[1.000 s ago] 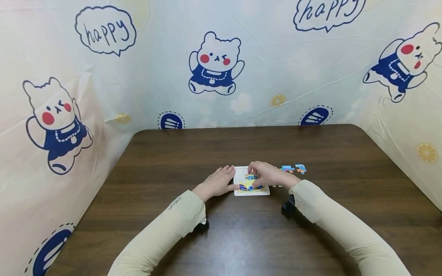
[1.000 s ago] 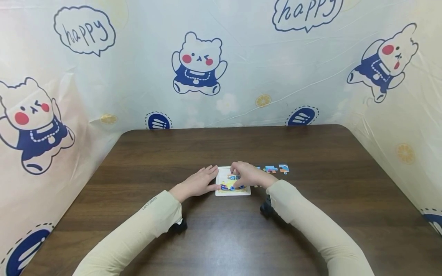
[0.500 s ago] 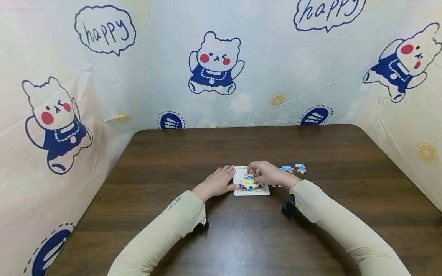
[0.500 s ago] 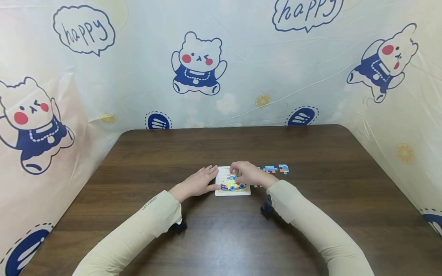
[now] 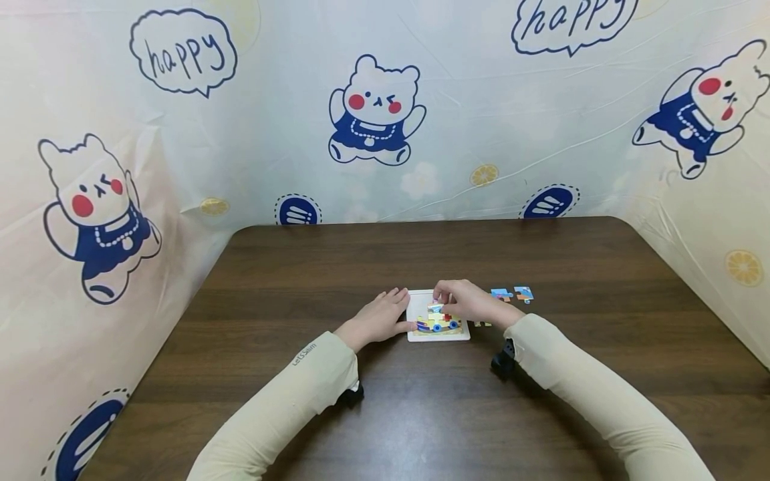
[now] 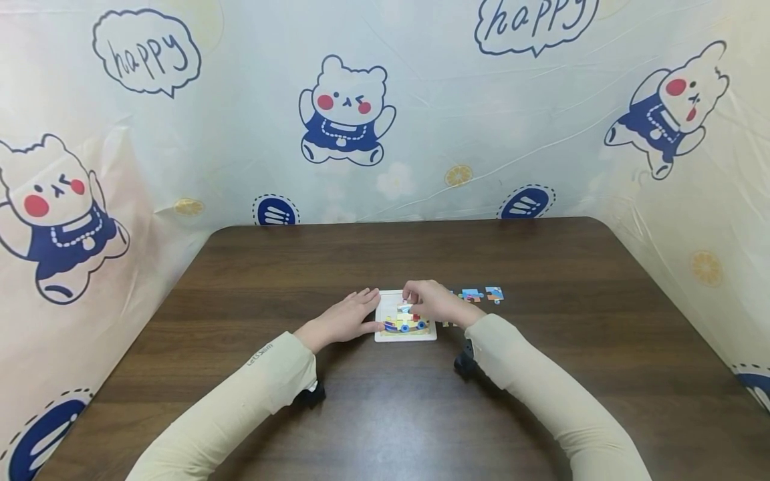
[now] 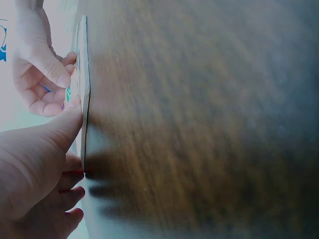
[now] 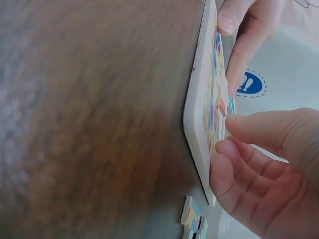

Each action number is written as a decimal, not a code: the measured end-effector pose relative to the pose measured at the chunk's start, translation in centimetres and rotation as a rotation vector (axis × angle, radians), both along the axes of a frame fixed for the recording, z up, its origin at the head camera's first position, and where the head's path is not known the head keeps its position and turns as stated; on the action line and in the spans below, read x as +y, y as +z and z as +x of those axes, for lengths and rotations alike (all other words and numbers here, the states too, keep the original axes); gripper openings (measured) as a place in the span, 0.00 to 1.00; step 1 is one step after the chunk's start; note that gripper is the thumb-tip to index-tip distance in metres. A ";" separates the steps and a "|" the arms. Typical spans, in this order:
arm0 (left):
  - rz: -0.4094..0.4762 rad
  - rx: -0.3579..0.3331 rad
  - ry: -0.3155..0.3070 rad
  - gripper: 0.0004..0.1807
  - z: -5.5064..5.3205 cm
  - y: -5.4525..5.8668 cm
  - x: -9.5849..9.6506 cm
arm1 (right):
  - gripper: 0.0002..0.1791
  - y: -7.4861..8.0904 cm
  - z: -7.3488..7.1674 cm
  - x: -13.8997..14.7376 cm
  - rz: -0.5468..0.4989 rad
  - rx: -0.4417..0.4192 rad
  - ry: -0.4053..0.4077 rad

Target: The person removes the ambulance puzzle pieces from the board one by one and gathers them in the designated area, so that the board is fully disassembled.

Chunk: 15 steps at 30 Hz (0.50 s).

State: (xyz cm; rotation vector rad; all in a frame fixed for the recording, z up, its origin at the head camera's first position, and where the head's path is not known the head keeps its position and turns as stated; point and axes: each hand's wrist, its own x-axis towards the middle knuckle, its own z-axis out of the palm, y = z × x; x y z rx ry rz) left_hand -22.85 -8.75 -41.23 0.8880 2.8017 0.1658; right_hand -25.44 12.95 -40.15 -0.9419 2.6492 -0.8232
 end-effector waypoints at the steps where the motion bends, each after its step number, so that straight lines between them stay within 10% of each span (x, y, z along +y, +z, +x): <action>1: 0.000 0.000 0.000 0.40 0.0 0.0 0.0 | 0.08 0.0 0.0 0.0 0.002 0.000 -0.004; 15: 0.009 -0.001 -0.003 0.40 -0.1 0.0 0.0 | 0.08 0.3 -0.1 0.4 -0.009 0.003 -0.044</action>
